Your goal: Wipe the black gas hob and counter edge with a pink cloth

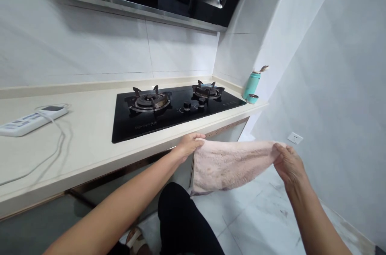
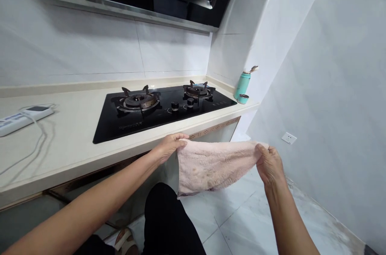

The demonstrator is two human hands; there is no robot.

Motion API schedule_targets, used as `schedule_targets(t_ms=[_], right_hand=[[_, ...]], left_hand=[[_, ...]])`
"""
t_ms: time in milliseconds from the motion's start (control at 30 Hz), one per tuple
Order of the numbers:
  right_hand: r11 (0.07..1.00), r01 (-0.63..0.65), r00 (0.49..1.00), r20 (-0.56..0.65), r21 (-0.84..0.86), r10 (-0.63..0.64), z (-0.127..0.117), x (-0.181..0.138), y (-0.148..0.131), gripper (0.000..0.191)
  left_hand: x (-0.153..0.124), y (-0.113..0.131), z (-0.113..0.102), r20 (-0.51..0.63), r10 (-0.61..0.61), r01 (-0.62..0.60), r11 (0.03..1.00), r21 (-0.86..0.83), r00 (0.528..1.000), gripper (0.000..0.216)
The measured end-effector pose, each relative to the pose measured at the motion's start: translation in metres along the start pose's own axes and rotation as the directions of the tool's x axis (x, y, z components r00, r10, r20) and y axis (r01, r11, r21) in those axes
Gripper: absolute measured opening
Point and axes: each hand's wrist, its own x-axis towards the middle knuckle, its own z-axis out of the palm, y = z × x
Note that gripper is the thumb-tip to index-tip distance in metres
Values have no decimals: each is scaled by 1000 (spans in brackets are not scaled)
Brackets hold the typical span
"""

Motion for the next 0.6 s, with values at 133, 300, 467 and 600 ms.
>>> schedule_targets(t_ms=[133,300,467,600], right_hand=[[993,-1,1000,-30,-121,-3,-6,5,-7,47],[720,198,979,102,-665,-175,-8,9,-24,47],[413,421,907,357,-808,-226,-1,13,-59,46],[258,478,877,441,-840,-190,9,17,-95,35]], left_hand=[[0,12,-5,61,41,-56,961,271,997,32],[-5,18,-5,113,114,-160,783,601,987,34],[-22,42,-15,175,175,-245,576,780,969,22],[-41,79,-39,174,201,-250,464,850,964,18]])
